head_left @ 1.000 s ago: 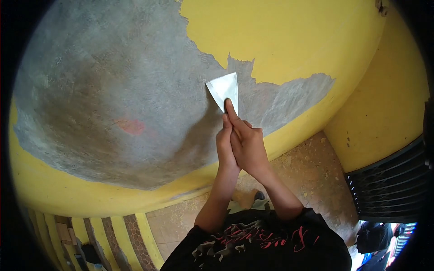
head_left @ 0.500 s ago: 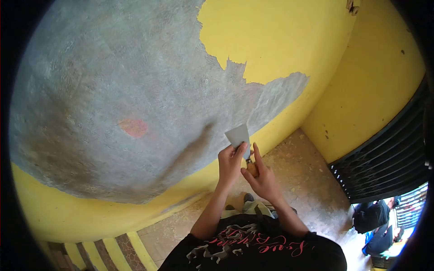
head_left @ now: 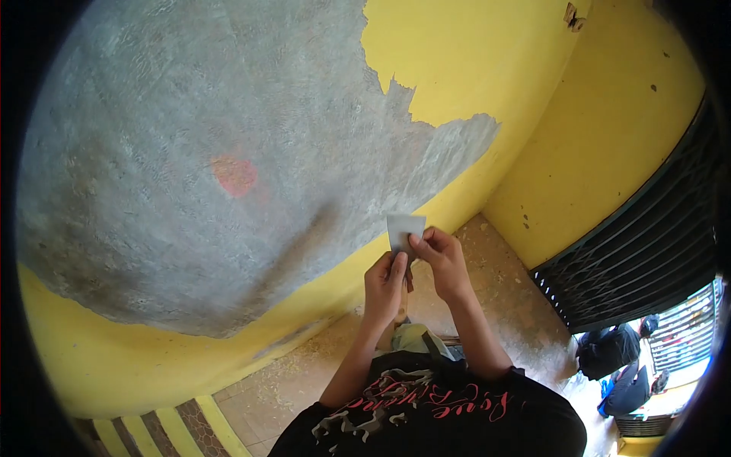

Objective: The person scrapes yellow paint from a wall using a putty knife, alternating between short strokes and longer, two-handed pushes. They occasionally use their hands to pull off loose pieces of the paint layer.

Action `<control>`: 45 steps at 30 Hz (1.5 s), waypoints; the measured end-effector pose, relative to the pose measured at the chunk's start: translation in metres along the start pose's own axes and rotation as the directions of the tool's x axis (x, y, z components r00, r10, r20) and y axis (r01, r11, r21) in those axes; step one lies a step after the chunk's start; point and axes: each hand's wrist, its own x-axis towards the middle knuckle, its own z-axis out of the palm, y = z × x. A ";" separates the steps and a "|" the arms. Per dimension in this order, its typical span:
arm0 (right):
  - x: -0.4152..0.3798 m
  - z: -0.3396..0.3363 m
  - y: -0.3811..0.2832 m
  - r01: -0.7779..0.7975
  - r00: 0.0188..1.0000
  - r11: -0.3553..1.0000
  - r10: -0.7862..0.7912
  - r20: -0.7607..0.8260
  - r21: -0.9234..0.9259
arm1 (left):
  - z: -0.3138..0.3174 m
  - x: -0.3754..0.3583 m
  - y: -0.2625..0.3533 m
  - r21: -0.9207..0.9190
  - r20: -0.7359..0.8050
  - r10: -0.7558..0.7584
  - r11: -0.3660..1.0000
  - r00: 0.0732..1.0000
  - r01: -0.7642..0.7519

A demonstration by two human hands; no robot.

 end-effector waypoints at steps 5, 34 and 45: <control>0.036 0.011 -0.039 0.132 0.991 0.986 -0.130 0.025 -0.104 | 0.006 0.001 0.025 -0.022 0.069 -0.133 0.991 0.989 0.135; 0.138 0.017 -0.069 0.811 0.552 0.205 -0.576 0.602 -0.548 | 0.054 0.118 0.015 0.699 -0.288 0.435 0.704 0.853 -0.123; 0.117 0.028 -0.073 0.682 0.650 0.050 -0.499 0.573 -0.730 | 0.053 0.127 0.009 0.479 -0.262 0.501 0.810 0.825 -0.339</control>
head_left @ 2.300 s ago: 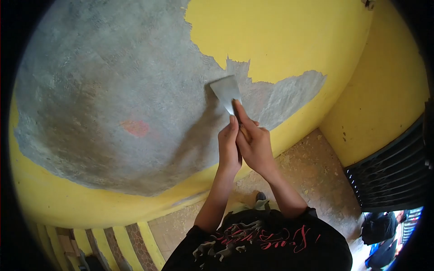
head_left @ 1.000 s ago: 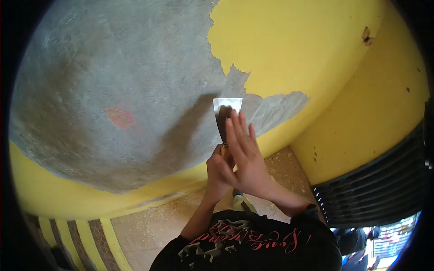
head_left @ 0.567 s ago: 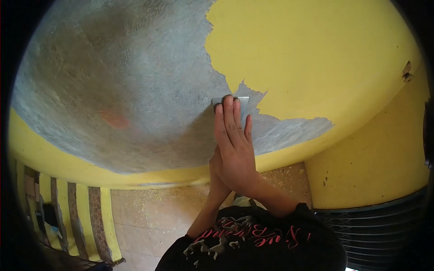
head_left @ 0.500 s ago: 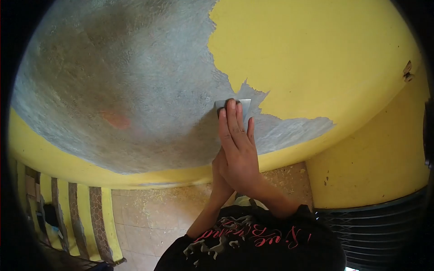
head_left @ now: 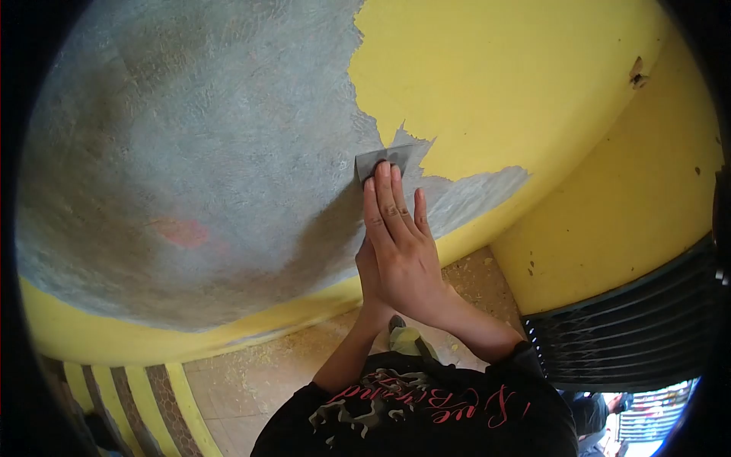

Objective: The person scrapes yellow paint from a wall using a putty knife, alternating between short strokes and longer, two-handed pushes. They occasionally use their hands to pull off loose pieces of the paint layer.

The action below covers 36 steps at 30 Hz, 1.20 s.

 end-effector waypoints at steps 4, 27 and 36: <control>0.000 -0.002 -0.007 -0.036 0.999 0.999 0.036 -0.004 0.017 | -0.002 0.003 0.001 -0.101 0.038 -0.077 0.992 0.996 0.081; 0.014 -0.010 -0.005 -0.004 0.983 0.999 0.014 -0.185 0.054 | 0.002 -0.001 0.000 -0.204 0.135 -0.176 0.958 0.975 0.201; 0.020 -0.022 -0.004 0.058 0.979 0.996 -0.044 -0.199 0.064 | 0.005 -0.002 0.025 -0.071 0.070 -0.128 0.989 0.989 0.133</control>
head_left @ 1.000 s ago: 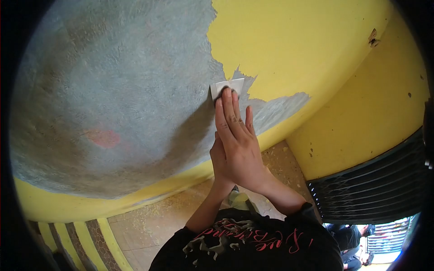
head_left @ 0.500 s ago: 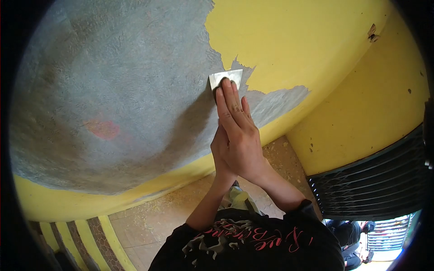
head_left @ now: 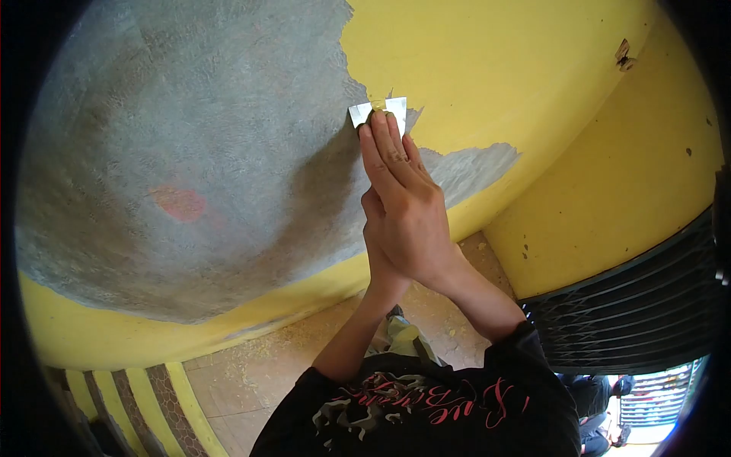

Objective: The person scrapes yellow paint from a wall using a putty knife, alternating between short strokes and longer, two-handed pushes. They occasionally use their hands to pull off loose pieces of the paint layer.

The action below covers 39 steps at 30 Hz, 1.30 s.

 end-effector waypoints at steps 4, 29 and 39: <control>-0.009 -0.002 0.000 -0.015 0.998 1.000 0.013 0.060 0.027 | 0.002 -0.008 0.000 0.049 -0.050 0.063 0.997 0.997 -0.061; 0.007 -0.007 -0.014 0.033 0.999 0.999 -0.033 0.020 0.037 | -0.026 0.003 0.023 -0.046 0.065 0.010 0.999 0.998 -0.007; 0.006 -0.006 -0.014 0.024 0.999 0.992 -0.028 0.035 0.122 | -0.036 0.011 0.030 0.147 0.119 0.049 0.987 0.992 -0.066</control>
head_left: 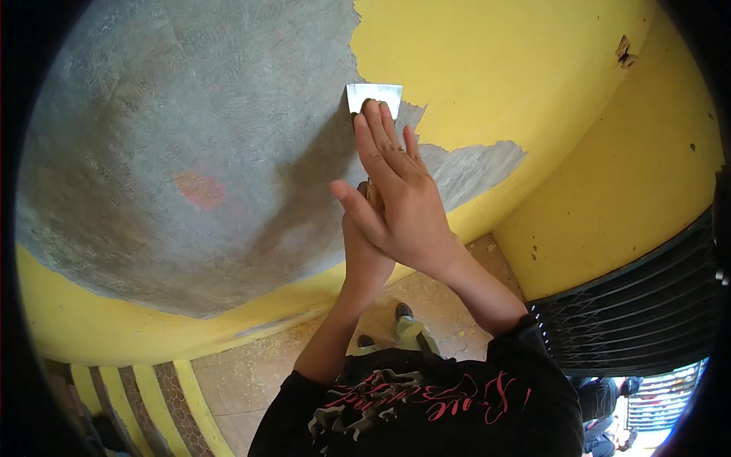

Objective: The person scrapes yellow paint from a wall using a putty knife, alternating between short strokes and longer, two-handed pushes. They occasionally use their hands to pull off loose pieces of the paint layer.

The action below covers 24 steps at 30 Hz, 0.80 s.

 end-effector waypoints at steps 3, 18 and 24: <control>-0.011 0.003 0.001 -0.030 0.995 1.000 0.030 0.095 0.001 | 0.008 -0.004 -0.006 -0.023 -0.068 0.124 0.992 0.990 -0.126; -0.014 0.011 -0.005 -0.113 0.989 0.993 0.111 0.098 0.016 | -0.019 -0.009 -0.013 0.162 0.016 0.161 0.973 0.987 -0.161; -0.007 0.022 -0.015 -0.178 0.984 0.964 0.171 0.055 0.199 | -0.036 -0.001 0.015 0.232 0.069 0.068 0.969 0.995 -0.082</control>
